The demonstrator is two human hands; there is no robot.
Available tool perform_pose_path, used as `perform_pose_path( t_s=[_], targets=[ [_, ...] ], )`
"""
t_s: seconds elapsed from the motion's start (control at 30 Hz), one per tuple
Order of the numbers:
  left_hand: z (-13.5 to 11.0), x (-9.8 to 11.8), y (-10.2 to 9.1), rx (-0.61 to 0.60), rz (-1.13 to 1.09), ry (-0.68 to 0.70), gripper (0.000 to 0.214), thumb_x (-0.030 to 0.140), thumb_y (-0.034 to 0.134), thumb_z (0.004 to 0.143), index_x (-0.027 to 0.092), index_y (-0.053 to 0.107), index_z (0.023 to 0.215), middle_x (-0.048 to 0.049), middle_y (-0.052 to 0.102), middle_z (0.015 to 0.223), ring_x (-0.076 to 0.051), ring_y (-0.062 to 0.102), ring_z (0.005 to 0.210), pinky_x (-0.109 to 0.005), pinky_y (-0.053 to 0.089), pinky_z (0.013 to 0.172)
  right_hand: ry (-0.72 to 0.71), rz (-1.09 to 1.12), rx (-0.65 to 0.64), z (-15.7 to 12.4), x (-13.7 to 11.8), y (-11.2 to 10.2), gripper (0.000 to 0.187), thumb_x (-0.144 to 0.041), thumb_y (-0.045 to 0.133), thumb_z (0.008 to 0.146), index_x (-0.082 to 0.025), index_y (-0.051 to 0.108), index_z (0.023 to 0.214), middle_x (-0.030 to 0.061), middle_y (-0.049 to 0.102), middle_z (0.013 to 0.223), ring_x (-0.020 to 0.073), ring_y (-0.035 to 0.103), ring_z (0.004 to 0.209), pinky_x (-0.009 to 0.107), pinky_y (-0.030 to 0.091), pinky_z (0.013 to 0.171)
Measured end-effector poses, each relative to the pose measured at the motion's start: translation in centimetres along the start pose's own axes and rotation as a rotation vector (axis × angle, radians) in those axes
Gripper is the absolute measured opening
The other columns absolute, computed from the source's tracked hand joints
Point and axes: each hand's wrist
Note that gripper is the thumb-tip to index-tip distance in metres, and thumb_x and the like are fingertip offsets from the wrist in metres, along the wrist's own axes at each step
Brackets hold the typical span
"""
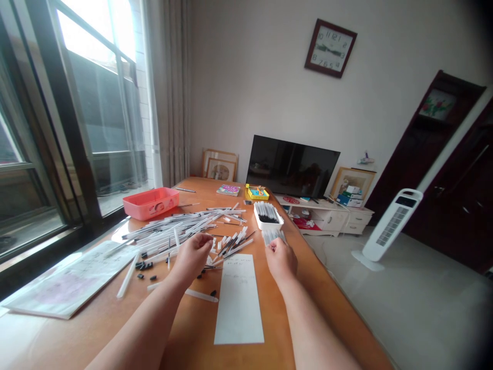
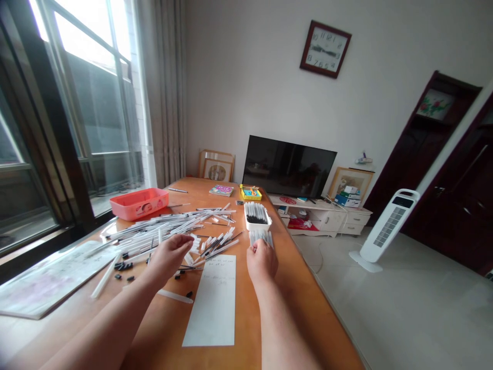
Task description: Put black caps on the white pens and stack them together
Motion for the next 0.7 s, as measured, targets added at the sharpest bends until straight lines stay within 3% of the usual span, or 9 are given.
perform_pose_path(
  t_s=[0.17,0.33,0.5,0.7],
  targets=[
    [-0.1,-0.6,0.4,-0.078,0.448,0.175,0.021,0.023,0.053,0.082,0.022,0.073,0.088,-0.0058,0.071,0.090,-0.022,0.062,0.086,-0.031,0.044,0.077,-0.132,0.150,-0.069,-0.8,-1.4,0.8,0.010,-0.024,0.056,0.087,-0.022,0.064,0.080,0.0015,0.067,0.076,0.0171,0.058,0.073,0.027,0.029,0.059],
    [-0.8,-0.2,0.9,-0.153,0.771,0.282,0.017,0.025,0.056,0.082,0.025,0.073,0.080,-0.0070,0.068,0.095,-0.027,0.055,0.095,-0.038,0.040,0.083,-0.158,0.205,-0.086,-1.1,-2.0,1.1,0.012,-0.024,0.056,0.087,-0.022,0.064,0.079,0.0005,0.066,0.073,0.0155,0.059,0.070,0.026,0.028,0.058],
    [-1.2,-0.1,1.7,-0.159,0.861,0.247,0.013,0.034,0.062,0.079,0.027,0.073,0.076,-0.0081,0.065,0.101,-0.033,0.049,0.103,-0.044,0.037,0.085,-0.189,0.249,-0.077,-1.1,-2.2,1.3,0.011,-0.024,0.055,0.088,-0.022,0.063,0.080,0.0007,0.068,0.075,0.0147,0.059,0.070,0.025,0.029,0.059],
    [-1.3,-0.3,2.4,-0.131,0.891,0.296,0.015,0.025,0.056,0.079,0.026,0.071,0.076,-0.0079,0.063,0.106,-0.032,0.048,0.105,-0.047,0.035,0.088,-0.206,0.271,-0.094,-1.3,-2.4,1.5,0.013,-0.025,0.054,0.089,-0.022,0.062,0.080,0.0008,0.069,0.075,0.0147,0.061,0.069,0.024,0.031,0.059]
  ],
)
Point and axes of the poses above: each hand's wrist, its own z-axis towards the middle knuckle, its own y-axis out of the palm, x = y × z
